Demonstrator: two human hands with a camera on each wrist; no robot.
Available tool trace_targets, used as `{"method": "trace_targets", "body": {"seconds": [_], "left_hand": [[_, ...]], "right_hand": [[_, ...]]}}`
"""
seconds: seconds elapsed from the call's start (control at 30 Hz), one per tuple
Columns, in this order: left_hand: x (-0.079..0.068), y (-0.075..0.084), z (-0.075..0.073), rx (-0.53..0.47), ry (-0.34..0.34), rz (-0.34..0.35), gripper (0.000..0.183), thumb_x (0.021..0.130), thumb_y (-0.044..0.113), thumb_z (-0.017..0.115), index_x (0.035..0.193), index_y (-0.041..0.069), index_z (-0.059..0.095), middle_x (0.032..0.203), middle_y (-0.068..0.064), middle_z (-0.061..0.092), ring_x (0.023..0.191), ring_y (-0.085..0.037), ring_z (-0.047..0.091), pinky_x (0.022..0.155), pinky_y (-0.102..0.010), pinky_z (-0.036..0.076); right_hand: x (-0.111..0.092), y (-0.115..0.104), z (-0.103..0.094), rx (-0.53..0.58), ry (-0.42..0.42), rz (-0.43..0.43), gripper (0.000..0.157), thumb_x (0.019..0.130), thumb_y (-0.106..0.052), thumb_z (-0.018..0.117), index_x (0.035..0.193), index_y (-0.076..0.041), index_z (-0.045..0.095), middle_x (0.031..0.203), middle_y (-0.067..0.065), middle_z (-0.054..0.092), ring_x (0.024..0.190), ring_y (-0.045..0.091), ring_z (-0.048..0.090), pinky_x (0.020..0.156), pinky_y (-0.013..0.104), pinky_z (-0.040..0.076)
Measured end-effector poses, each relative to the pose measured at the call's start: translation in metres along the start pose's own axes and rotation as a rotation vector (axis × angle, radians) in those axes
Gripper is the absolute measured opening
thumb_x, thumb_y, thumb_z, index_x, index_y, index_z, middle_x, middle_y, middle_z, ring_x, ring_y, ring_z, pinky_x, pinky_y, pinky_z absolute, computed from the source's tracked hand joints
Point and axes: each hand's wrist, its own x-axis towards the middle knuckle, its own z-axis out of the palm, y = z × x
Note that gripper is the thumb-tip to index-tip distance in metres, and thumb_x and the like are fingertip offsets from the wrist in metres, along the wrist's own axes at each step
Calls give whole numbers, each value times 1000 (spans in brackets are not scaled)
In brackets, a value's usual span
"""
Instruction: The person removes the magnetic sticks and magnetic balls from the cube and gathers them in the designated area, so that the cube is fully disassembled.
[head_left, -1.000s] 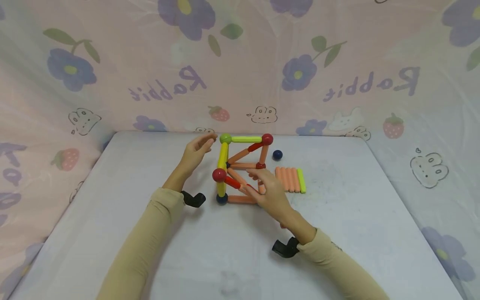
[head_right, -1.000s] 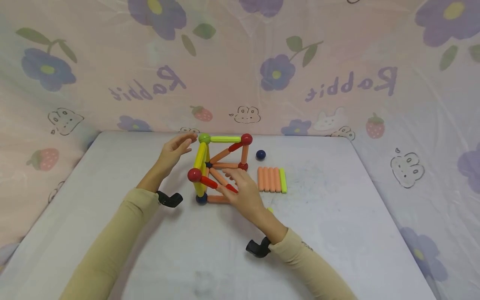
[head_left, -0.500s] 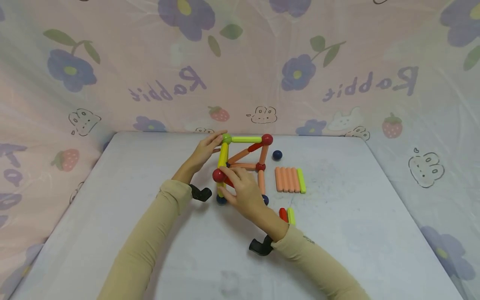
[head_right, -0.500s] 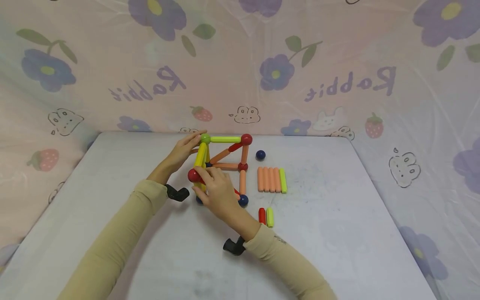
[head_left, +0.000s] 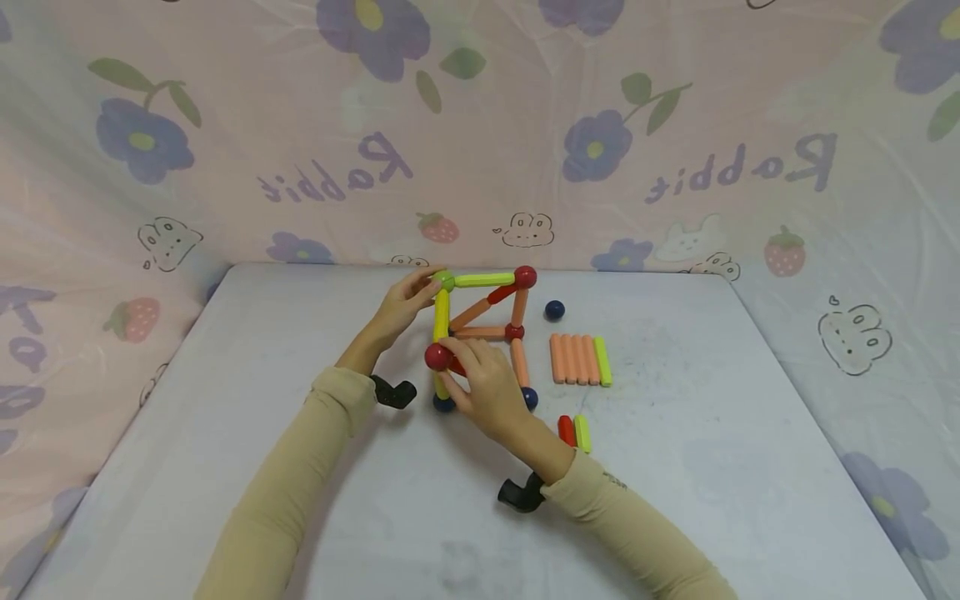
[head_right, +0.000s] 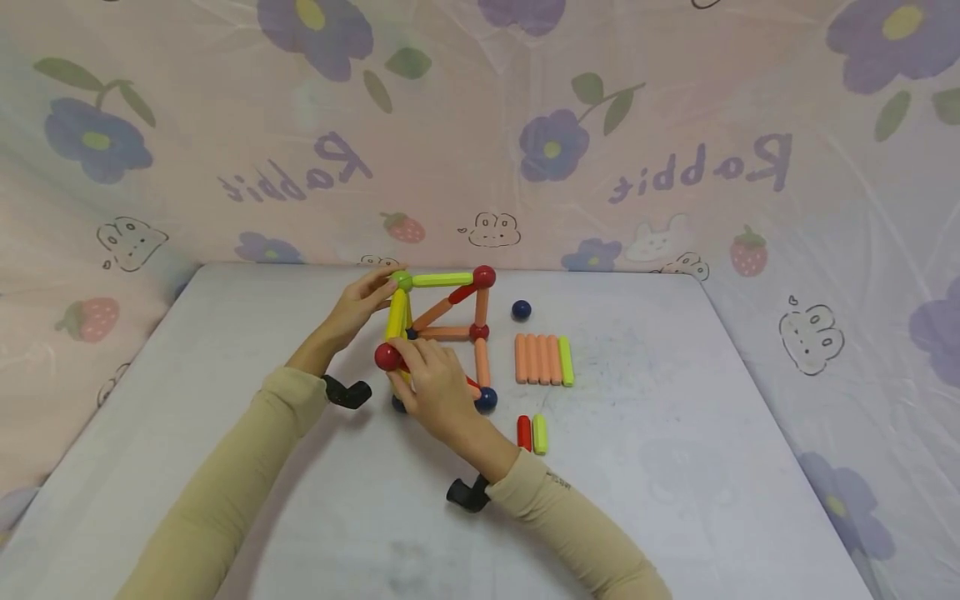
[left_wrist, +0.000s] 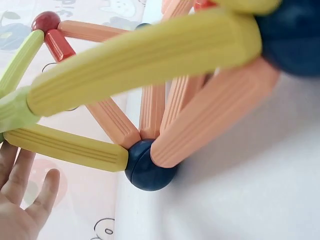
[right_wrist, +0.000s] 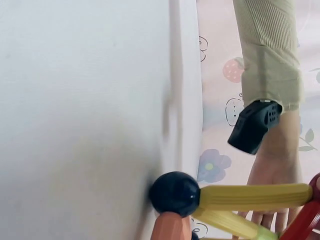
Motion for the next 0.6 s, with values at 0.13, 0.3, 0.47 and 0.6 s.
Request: {"method": "trace_targets", "body": {"seconds": [0.13,0.3,0.47,0.6], "left_hand": [[-7,-2,-6,40,26,15,43,101,25,49,141,10,46,123,-16,58,101,-2,57,109,-50,43],[-19,-3,-11,46,61,-8,45,100,25,51,141,9,45,128,-19,56,101,-1,57,109,-49,42],[-31,-3,-14,47,107,-2,43,99,24,53,138,7,46,121,-11,57,101,1,57,98,-21,47],[-40,-7,-14,26,137,53,40,99,19,53,135,2,46,112,1,58,98,1,56,86,-8,46]], "right_hand": [[-2,1,-1,6,26,-28,42,84,-18,73,121,-6,60,107,8,70,96,19,65,83,31,55],[-5,4,-1,28,74,-61,41,80,-16,76,117,-5,62,101,7,71,92,18,64,80,29,55],[-8,7,-3,26,111,-90,40,77,-14,77,113,-4,62,96,7,71,88,17,63,77,28,55],[-11,9,-6,27,113,-86,37,77,-13,75,111,-3,63,97,7,70,88,17,62,82,30,55]]}}
